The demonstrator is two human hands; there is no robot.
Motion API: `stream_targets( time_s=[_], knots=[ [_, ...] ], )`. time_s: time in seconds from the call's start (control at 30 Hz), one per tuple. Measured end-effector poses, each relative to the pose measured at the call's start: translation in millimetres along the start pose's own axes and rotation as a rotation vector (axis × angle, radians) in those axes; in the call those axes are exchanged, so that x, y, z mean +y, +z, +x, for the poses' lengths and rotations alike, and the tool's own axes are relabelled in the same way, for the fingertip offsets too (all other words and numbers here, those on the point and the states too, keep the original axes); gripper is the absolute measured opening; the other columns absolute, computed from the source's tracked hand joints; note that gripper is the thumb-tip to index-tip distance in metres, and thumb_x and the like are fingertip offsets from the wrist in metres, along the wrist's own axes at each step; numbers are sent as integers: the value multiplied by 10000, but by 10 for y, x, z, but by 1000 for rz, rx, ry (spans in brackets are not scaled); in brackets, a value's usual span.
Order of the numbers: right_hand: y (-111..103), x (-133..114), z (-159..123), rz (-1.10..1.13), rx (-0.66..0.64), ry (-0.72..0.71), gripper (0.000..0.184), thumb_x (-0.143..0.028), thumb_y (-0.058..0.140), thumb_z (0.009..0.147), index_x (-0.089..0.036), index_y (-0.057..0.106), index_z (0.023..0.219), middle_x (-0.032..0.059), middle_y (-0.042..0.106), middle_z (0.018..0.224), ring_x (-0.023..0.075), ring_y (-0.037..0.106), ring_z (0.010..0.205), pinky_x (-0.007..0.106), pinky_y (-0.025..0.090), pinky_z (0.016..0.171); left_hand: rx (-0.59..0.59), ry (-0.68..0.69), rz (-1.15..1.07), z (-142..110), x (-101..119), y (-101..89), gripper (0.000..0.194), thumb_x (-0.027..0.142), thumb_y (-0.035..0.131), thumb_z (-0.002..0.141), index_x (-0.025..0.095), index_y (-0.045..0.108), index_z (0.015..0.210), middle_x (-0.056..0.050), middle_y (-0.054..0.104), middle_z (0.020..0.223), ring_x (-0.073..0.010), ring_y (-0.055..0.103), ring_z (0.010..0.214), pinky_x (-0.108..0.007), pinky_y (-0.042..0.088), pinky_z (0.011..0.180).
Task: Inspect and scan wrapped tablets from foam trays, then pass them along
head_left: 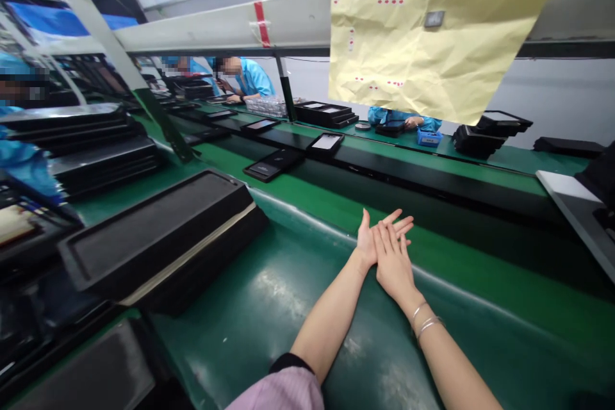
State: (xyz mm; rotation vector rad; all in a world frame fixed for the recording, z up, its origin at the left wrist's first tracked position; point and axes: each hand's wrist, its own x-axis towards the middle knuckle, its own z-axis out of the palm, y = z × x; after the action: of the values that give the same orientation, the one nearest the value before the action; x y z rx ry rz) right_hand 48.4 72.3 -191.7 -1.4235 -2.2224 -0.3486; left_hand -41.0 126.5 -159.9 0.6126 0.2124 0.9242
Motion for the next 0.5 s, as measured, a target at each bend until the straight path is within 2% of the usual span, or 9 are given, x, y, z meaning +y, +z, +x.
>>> stream_targets(
  time_s=[0.13, 0.23, 0.33, 0.5],
  knots=[
    [32, 25, -42, 55, 19, 54, 695, 1, 382, 744, -25, 330, 1437, 175, 314, 1509, 295, 158, 1441, 526, 243, 1142, 82, 64, 180, 46, 68, -96, 848, 775, 264, 819, 128, 487, 1320, -216, 561, 1304, -352, 482, 1264, -542, 319, 1037],
    [55, 64, -85, 106, 32, 89, 699, 18, 362, 747, -4, 284, 1441, 201, 312, 1502, 295, 204, 1430, 495, 315, 1123, 268, 183, 411, 80, 272, -310, 548, 583, 462, 891, 150, 557, 1213, -134, 607, 1215, -272, 575, 1122, -514, 402, 994],
    [89, 93, -117, 150, 41, 113, 674, 13, 345, 770, -24, 273, 1439, 214, 323, 1488, 286, 267, 1409, 455, 378, 1099, 526, 316, 681, 46, 627, -593, 320, 377, 566, 903, 166, 587, 1142, -93, 596, 1197, -233, 585, 1059, -471, 476, 928],
    [140, 95, -127, 168, 40, 146, 674, -7, 334, 790, -79, 244, 1454, 202, 293, 1502, 276, 300, 1397, 442, 403, 1093, 903, 423, 1106, -145, 1332, -1018, 286, 331, 569, 907, 181, 586, 1150, -96, 576, 1230, -230, 577, 1071, -459, 497, 914]
  ],
)
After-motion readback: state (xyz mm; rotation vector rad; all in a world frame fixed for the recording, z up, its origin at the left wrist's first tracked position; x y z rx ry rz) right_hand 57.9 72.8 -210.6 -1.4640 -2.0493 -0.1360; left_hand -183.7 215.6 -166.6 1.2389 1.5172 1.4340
